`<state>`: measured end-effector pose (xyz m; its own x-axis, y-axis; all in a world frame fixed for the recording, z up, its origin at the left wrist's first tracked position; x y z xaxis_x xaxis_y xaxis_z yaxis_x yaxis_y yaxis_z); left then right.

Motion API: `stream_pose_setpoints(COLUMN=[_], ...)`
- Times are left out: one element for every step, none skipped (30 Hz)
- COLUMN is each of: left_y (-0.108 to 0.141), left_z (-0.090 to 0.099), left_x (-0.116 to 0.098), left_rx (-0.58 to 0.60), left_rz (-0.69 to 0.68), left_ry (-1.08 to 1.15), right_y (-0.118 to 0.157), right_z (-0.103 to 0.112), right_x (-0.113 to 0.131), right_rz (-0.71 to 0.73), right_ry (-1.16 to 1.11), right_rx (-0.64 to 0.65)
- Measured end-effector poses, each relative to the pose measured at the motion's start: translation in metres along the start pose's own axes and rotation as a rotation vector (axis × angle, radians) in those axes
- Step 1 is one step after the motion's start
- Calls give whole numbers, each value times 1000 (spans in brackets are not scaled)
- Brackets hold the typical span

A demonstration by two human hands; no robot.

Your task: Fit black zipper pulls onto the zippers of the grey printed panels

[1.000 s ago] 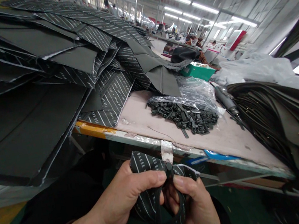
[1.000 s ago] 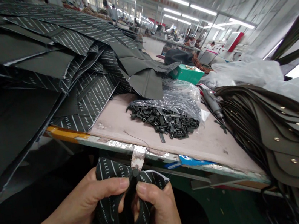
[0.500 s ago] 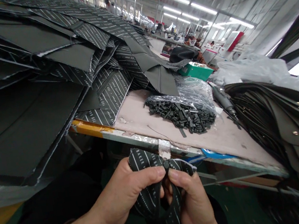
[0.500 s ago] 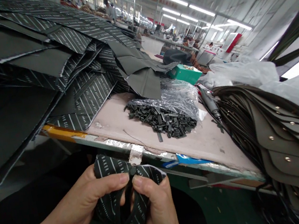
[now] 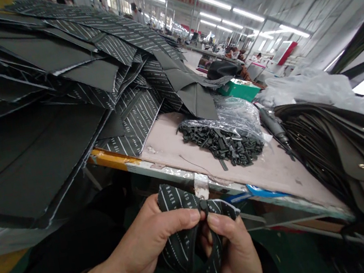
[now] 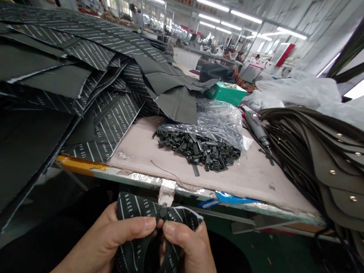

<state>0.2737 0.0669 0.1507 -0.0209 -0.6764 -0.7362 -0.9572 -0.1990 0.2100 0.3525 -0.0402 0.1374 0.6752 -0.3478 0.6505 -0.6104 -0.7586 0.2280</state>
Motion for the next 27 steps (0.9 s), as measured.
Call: stream_pose_setpoints(left_y=[0, 1, 1, 2, 2, 2, 2, 3, 3, 3, 3, 3, 3, 3, 3, 3, 3, 3, 2, 2, 2, 2, 1, 1, 1, 1, 1], left_z=[0, 1, 1, 2, 2, 2, 2, 2, 2, 2, 2, 2, 2, 2, 1, 1, 0, 0, -1, -1, -1, -2, -2, -2, -2, -1, -1], left_x=[1, 1, 2, 3, 3, 3, 4, 4, 4, 3, 3, 3, 2, 2, 1, 0, 0, 0, -1, -1, -1, -1, -1, -1, 0, 0, 0], left_rx=[-6, -10, -12, -14, -15, -12, -4, 4, 8, 6, -2, -14, -26, -27, -17, 1, 23, 42, 55, 56, 46, 33, 22, 16, 14, 18, 27], left_rz=[8, 16, 19, 15, 9, 1, -4, -6, -4, -1, 1, 3, 2, -1, -4, -8, -14, -20, -26, -26, -28, -30, -30, -29, -27, -26, -26], left_ry=[7, 10, 11, 8, 4, 1, 0, 2, 6, 8, 5, -3, -10, -13, -17, -21, -27, -34, -43, -54, -61, -64, -64, -62, -60, -55, -53], right_y=[0, 0, 1, 1, 2, 2, 2, 3, 3, 4, 4, 4, 4, 4, 3, 3, 2, 1, 1, 0, 0, 0, 0, 0, 0, 1, 1], right_z=[0, 0, -1, -1, -1, -1, -1, -2, -1, -1, -1, 0, 0, 1, 1, 2, 2, 2, 2, 2, 1, 1, 0, 0, 0, -1, -1], right_x=[0, 0, 0, -1, -1, -1, -1, -1, -1, -1, -1, -1, -1, -1, -1, -1, -1, -1, -1, -1, -1, -1, -1, -1, -1, -1, -1], right_rz=[-6, -10, -12, -13, -13, -11, -9, -5, -2, 0, -3, -10, -15, -17, -19, -16, -10, -6, -4, -4, -2, 0, -3, -2, 2, 3, 7], right_ry=[0, 1, 5, 10, 16, 21, 27, 32, 37, 41, 44, 44, 43, 41, 41, 42, 41, 42, 44, 49, 56, 62, 69, 71, 68, 64, 58], right_rx=[-3, -8, -14, -21, -29, -36, -42, -48, -51, -53, -52, -48, -41, -32, -20, -8, -2, 4, 7, 9, 9, 9, 14, 13, 6, -1, -11])
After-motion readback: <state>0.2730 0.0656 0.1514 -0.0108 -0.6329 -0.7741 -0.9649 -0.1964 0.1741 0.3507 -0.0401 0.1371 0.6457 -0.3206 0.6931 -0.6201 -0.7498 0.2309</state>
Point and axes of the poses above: each hand's wrist, its own y-axis away from the middle knuckle, its own z-axis out of the back of the hand, x = y × z, the point moved 1 cm from there along -y, towards the middle knuckle, and after that the axes turned 9 degrees about x, right-handed, at the moved point
